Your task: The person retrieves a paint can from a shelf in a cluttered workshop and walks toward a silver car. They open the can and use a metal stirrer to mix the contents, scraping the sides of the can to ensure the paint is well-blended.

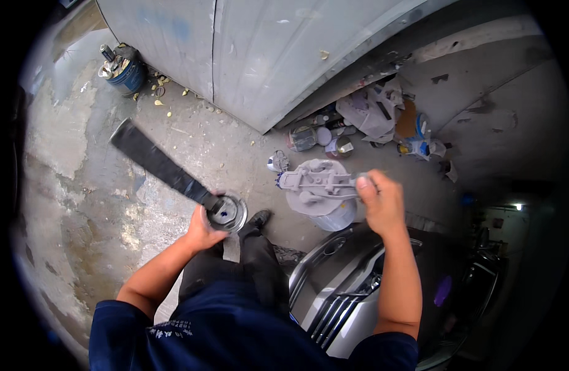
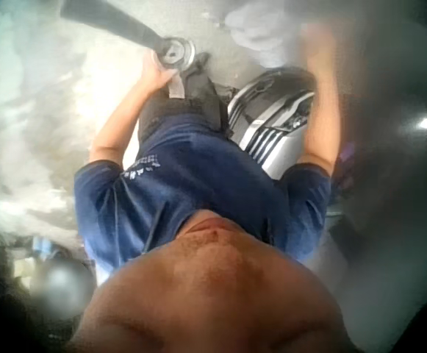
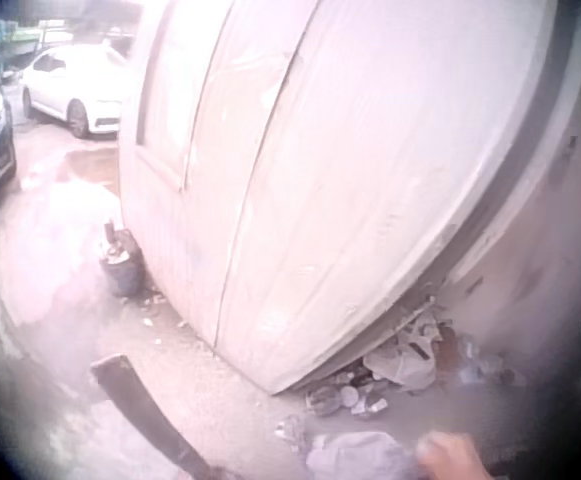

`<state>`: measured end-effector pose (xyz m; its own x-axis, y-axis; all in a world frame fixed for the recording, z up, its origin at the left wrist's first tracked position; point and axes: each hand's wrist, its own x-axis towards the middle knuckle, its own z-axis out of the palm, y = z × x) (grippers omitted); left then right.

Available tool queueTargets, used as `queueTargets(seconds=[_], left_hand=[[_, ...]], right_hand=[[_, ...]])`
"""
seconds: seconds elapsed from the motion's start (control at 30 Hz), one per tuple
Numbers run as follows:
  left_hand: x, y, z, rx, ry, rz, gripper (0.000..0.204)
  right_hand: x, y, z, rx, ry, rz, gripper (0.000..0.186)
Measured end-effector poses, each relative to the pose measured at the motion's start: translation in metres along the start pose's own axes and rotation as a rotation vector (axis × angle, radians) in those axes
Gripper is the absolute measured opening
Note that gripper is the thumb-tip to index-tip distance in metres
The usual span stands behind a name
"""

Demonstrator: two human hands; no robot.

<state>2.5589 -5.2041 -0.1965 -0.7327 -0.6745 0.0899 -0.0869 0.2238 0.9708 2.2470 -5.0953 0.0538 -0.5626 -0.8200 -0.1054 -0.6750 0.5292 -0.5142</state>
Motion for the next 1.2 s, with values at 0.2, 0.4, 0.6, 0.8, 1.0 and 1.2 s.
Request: queueTargets(seconds=[0.2, 0.4, 0.6, 0.8, 1.0, 1.2], left_hand=[[-0.026, -0.057, -0.017, 0.042, 0.074, -0.053, 0.093], [-0.004, -0.133, 0.014, 0.31, 0.205, -0.157, 0.073], [0.025, -0.213, 0.051, 0.427, 0.3, -0.236, 0.083], [0.064, -0.229, 0.086, 0.384, 0.332, -0.178, 0.084], [0.066, -0.151, 0.085, 0.034, 0.302, -0.088, 0.08], [0.075, -0.038, 0.05, 0.025, 0.115, 0.057, 0.088]], right_hand=[[0.023, 0.227, 0.242, 0.693, -0.35, 0.662, 0.025], [0.04, 0.359, 0.452, 0.98, -0.324, 0.997, 0.021], [0.061, 0.449, 0.563, 1.158, -0.455, 0.994, 0.031], [0.027, 0.497, 0.576, 0.924, -0.326, 1.311, 0.05], [-0.025, 0.401, 0.481, 0.891, -0.391, 1.169, 0.022], [0.037, 0.218, 0.25, 0.943, -0.279, 0.374, 0.012]])
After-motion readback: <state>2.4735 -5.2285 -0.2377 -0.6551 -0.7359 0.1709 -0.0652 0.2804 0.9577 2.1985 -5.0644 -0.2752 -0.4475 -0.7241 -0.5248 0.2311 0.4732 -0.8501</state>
